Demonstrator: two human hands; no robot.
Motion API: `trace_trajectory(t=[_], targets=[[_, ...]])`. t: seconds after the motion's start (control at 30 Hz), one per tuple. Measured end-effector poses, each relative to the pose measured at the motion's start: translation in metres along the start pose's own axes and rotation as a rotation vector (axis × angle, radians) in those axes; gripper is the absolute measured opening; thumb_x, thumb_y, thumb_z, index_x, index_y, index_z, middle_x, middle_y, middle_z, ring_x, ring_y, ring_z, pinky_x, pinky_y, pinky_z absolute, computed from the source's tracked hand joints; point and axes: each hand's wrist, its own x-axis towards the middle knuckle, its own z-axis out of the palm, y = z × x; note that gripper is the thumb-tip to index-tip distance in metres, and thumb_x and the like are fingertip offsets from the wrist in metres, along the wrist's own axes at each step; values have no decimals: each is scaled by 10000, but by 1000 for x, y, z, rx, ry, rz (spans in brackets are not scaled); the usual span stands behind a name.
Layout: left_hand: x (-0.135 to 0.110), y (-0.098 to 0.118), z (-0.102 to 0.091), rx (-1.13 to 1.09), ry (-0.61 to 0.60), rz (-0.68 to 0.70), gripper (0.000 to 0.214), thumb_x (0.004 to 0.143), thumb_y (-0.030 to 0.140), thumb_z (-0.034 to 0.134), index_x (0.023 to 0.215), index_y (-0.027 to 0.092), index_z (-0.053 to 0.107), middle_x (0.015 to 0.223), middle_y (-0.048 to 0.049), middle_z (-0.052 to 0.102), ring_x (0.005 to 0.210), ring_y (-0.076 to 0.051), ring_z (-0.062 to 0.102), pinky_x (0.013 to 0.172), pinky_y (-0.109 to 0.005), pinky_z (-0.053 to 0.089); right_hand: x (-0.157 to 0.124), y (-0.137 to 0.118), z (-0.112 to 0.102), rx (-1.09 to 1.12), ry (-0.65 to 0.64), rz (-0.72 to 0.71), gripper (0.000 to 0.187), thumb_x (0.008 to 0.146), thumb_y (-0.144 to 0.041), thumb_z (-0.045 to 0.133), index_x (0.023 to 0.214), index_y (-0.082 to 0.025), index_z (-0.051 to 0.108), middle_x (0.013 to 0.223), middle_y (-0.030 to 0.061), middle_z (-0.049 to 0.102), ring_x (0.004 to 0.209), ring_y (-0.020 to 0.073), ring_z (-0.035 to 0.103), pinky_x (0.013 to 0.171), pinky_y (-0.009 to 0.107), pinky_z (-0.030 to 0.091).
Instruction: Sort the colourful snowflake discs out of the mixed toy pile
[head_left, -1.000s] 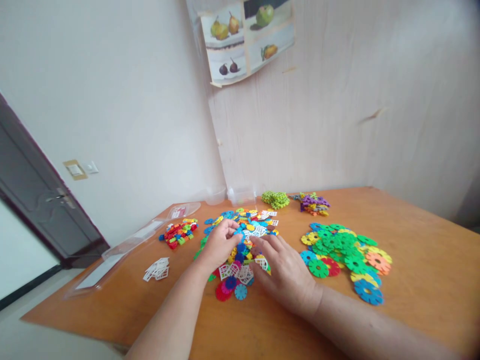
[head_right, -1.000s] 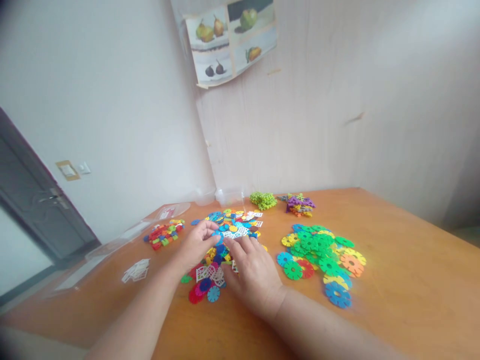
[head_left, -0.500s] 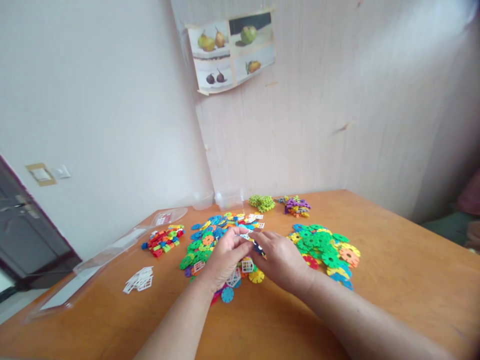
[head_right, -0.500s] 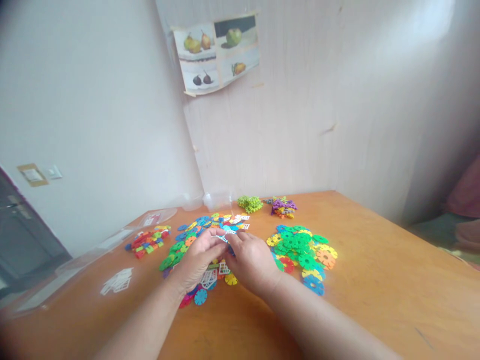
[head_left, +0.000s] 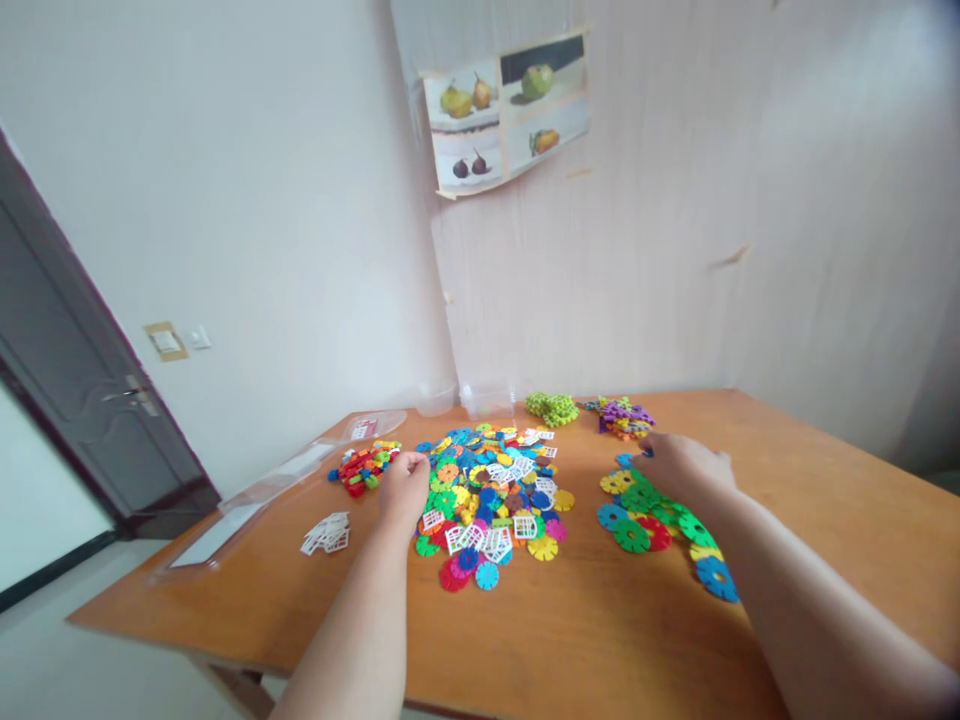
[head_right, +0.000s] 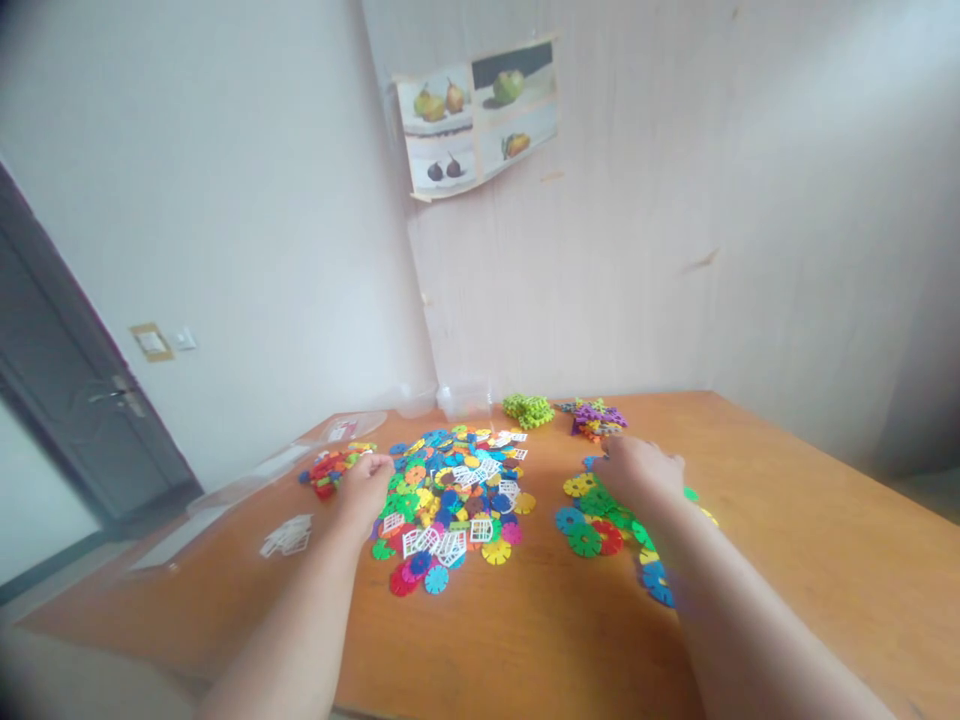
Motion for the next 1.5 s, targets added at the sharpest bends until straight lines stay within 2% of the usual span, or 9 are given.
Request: trace_trajectory(t=[0.13,0.37,0.53,0.73,0.9,1.03,1.2,1.4,1.5], targets=[[2,-6,3,132,-110,20,223,833,343,586,957,205,710,950,-63,759,898,-223,688,785,-300,488,6,8,6,9,-24,25,432,849,-519,482,1111,-275,724,1166,168,709,1093,372,630,894,550,431],[-8,9,1,525,-196,126,426,858,515,574,1161,247,708,1234,-107,687,1128,-286,615,918,-364,445,9,11,14,-4,-82,15,415,822,-518,494,1075,-286,729,1145,160,709,1083,388,635,867,558,451],[-14,17,0,600,-212,86,469,842,595,549,1141,277,721,1252,-103,668,1178,-337,569,958,-427,412,10,11,13,-8,-98,8,359,809,-477,505,998,-277,735,1141,147,712,1088,380,632,863,549,449],[-12,14,3,434,-135,106,300,733,501,697,911,266,754,1114,-119,700,1155,-379,555,968,-466,378,11,10,14,3,-97,0,315,787,-445,535,954,-273,739,1128,125,714,1083,360,631,850,522,454],[-9,10,7,401,-65,135,208,701,392,735,858,257,711,1016,-95,726,1092,-342,588,940,-429,387,6,6,12,22,-68,-11,344,810,-470,511,978,-277,741,1137,134,716,1097,371,620,849,528,453],[-8,9,12,269,-113,84,109,758,304,671,848,241,669,889,-43,741,902,-241,657,835,-336,429,3,3,9,20,-75,-13,360,820,-483,503,952,-257,751,1143,153,712,1079,377,633,837,524,459],[-14,19,13,-161,-200,62,169,761,309,629,881,190,635,803,-32,700,741,-182,653,695,-272,462,-2,-7,1,32,-19,-46,418,883,-493,450,1104,-269,725,1179,146,702,1117,369,618,865,498,453],[-38,52,10,-461,-389,4,353,682,387,735,937,163,636,749,-7,654,657,-141,610,644,-253,468,-35,-47,-1,224,190,-423,375,944,-407,457,1179,-224,684,1183,106,699,1094,251,631,907,336,461],[-56,69,8,-525,-565,0,346,726,382,739,970,170,619,774,-4,646,649,-122,594,634,-241,471,-61,-70,5,308,188,-672,423,947,-457,501,1290,-242,621,1188,92,690,1082,245,637,914,344,470]])
